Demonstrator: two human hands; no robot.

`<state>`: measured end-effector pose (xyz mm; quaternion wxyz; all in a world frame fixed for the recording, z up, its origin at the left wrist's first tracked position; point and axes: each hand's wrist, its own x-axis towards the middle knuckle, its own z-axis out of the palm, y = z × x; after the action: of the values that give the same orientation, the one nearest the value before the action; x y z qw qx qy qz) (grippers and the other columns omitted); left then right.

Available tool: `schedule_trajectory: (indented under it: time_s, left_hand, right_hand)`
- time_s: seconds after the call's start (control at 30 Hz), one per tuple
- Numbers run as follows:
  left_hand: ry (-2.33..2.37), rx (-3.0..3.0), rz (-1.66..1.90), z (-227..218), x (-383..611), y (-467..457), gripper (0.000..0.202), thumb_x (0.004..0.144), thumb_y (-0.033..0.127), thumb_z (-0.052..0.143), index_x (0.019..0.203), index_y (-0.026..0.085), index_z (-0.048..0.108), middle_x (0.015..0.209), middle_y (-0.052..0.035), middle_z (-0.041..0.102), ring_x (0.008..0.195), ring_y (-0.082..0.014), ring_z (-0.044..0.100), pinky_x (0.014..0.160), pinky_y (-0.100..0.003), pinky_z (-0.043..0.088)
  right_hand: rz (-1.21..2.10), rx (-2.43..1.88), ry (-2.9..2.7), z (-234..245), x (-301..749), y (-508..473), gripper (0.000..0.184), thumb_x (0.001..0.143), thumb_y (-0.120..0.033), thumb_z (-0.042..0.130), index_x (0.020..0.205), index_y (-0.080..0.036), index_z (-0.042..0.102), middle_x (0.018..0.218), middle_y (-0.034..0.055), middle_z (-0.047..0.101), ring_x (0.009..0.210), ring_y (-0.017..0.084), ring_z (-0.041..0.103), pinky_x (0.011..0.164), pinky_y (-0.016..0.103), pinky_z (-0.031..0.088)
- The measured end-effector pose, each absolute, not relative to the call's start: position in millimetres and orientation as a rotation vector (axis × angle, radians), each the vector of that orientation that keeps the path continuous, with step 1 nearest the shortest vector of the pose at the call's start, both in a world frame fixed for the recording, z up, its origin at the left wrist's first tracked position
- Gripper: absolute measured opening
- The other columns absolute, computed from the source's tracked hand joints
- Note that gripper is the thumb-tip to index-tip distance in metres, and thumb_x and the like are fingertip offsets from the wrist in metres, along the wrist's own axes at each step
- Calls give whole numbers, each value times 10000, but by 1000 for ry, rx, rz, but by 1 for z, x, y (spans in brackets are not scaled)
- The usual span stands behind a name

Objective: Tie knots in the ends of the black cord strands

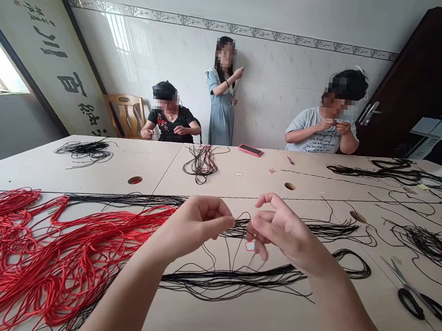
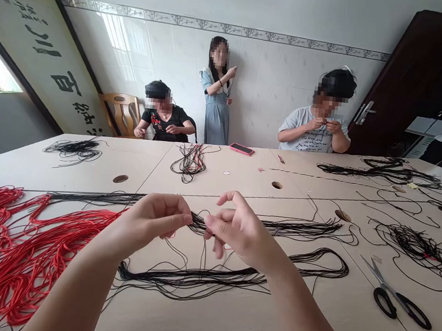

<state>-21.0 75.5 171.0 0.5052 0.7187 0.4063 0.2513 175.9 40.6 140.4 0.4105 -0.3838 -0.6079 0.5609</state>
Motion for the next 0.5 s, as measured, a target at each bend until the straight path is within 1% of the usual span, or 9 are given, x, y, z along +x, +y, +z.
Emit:
schedule_trajectory:
  time_s: [0.1,0.17,0.23,0.3,0.37,0.43,0.5]
  left_hand:
    - [1044,1715,644,171,-24,76,197,792,342,545,742,152,554,557,51,414,525,-75,346,483,-204,259]
    - [1061,1698,650,171,-24,76,197,795,346,544,747,154,551,549,55,404,514,-71,329,472,-206,239]
    - [1055,1689,642,172,-24,74,197,795,346,546,744,156,552,540,57,397,506,-69,317,462,-207,223]
    - [1031,1682,627,173,-23,73,201,795,347,548,737,155,555,536,55,398,506,-69,319,462,-207,223]
    - [1017,1668,616,173,-22,73,211,792,358,550,736,155,559,532,54,398,500,-68,313,463,-206,222]
    - [1020,1653,620,173,-22,74,225,787,374,551,736,155,561,524,55,394,483,-64,294,455,-204,210]
    - [1047,1650,644,173,-23,76,230,778,379,559,732,154,562,512,58,390,466,-58,277,445,-199,197]
  right_hand:
    - [1215,-1063,-1764,144,187,37,225,821,-394,578,840,-194,478,745,-15,476,596,85,414,556,232,365]
    - [998,-1164,-1921,146,191,36,223,823,-383,575,730,-183,543,756,-1,480,624,98,385,570,242,353]
    - [772,-1237,-1969,146,189,36,203,821,-385,573,737,-202,603,811,8,510,633,107,385,583,252,356]
    - [633,-1245,-1936,142,181,38,176,806,-395,589,848,-232,637,882,17,524,672,118,433,618,260,386]
    - [573,-1214,-1904,136,171,41,220,783,-403,615,928,-239,637,916,29,515,736,135,487,670,270,421]
    - [537,-1196,-1905,130,163,44,185,788,-375,612,900,-232,646,914,40,506,805,157,518,720,287,440]
    - [480,-1211,-1913,126,160,46,118,807,-324,585,822,-228,651,932,53,508,892,185,525,784,319,441]
